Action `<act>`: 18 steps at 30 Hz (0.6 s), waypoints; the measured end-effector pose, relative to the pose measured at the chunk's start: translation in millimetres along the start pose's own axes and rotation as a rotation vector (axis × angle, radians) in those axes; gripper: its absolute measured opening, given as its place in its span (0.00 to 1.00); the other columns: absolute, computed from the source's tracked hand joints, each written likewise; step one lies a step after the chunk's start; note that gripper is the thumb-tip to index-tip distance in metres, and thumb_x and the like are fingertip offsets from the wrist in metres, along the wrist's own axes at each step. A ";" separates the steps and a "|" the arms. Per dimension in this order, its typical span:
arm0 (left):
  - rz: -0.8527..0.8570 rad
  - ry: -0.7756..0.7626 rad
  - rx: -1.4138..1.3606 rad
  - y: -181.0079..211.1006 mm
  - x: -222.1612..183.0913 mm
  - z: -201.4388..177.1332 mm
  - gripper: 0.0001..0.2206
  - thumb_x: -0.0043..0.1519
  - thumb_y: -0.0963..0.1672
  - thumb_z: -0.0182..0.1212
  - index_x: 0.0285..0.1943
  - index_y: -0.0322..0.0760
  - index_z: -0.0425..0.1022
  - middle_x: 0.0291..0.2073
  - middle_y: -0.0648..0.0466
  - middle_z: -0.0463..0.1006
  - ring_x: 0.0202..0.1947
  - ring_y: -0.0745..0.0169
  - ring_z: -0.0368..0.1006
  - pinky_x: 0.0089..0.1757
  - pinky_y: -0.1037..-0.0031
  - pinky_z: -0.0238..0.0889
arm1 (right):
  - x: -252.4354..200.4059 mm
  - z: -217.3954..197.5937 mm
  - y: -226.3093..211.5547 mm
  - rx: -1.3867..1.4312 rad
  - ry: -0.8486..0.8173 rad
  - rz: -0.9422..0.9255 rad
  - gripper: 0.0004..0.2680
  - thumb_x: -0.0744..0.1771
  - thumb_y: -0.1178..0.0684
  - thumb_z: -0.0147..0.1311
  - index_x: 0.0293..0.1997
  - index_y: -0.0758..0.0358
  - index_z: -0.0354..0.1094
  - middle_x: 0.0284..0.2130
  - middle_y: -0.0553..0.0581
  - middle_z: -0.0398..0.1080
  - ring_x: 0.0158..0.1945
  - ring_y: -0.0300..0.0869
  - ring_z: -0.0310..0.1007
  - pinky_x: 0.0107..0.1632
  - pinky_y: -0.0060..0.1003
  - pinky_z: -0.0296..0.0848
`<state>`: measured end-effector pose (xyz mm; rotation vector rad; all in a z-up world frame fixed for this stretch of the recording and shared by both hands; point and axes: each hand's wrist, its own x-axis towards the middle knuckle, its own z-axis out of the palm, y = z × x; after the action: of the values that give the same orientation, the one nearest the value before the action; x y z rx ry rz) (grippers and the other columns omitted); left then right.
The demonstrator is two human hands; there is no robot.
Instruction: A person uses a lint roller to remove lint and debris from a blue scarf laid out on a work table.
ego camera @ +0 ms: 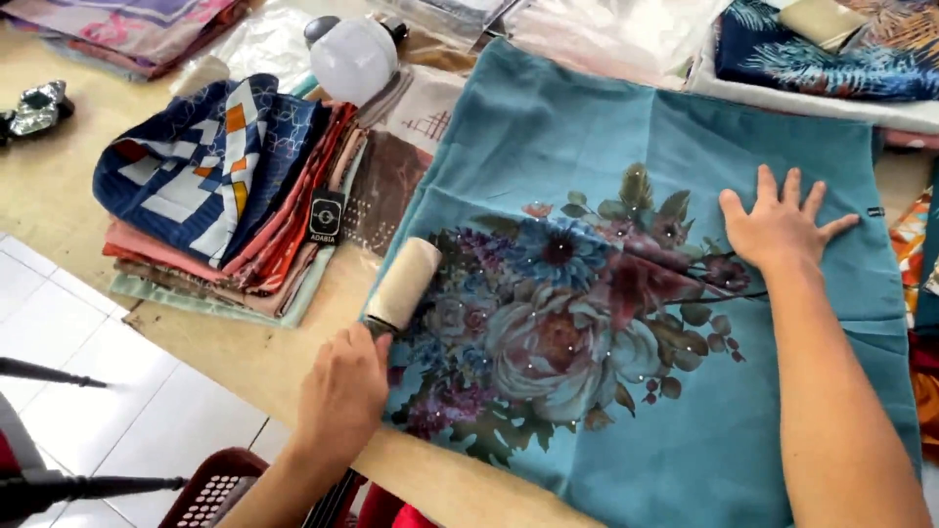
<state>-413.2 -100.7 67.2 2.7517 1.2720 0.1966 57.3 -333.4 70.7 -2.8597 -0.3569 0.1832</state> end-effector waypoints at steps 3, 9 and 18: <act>-0.177 -0.194 -0.120 -3.0 -4.2 -39.3 0.18 0.75 0.51 0.38 0.43 0.37 0.67 0.32 0.51 0.73 0.30 0.60 0.71 0.34 0.68 0.67 | -1.4 -1.5 -0.8 -0.007 -0.010 -0.003 0.30 0.68 0.27 0.25 0.80 0.45 0.34 0.79 0.56 0.29 0.80 0.58 0.19 0.69 0.76 0.18; 0.018 -0.112 -0.094 -20.6 -56.1 -11.5 0.17 0.72 0.52 0.43 0.37 0.40 0.64 0.34 0.45 0.74 0.35 0.37 0.73 0.35 0.47 0.64 | 14.5 16.1 4.6 -0.032 0.082 0.010 0.30 0.68 0.25 0.27 0.80 0.44 0.39 0.79 0.56 0.32 0.80 0.58 0.23 0.68 0.79 0.21; -0.013 -0.214 -0.205 -17.0 -60.6 -58.1 0.16 0.74 0.52 0.39 0.38 0.43 0.63 0.29 0.56 0.71 0.25 0.63 0.66 0.29 0.67 0.62 | -184.0 -143.6 -92.0 0.561 -0.350 -1.516 0.22 0.73 0.41 0.25 0.59 0.69 0.65 0.59 0.67 0.73 0.65 0.52 0.73 0.69 0.46 0.72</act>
<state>-474.1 -133.6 117.5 2.5130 1.1448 0.0273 -118.2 -327.9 249.9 -1.3989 -1.9376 0.3638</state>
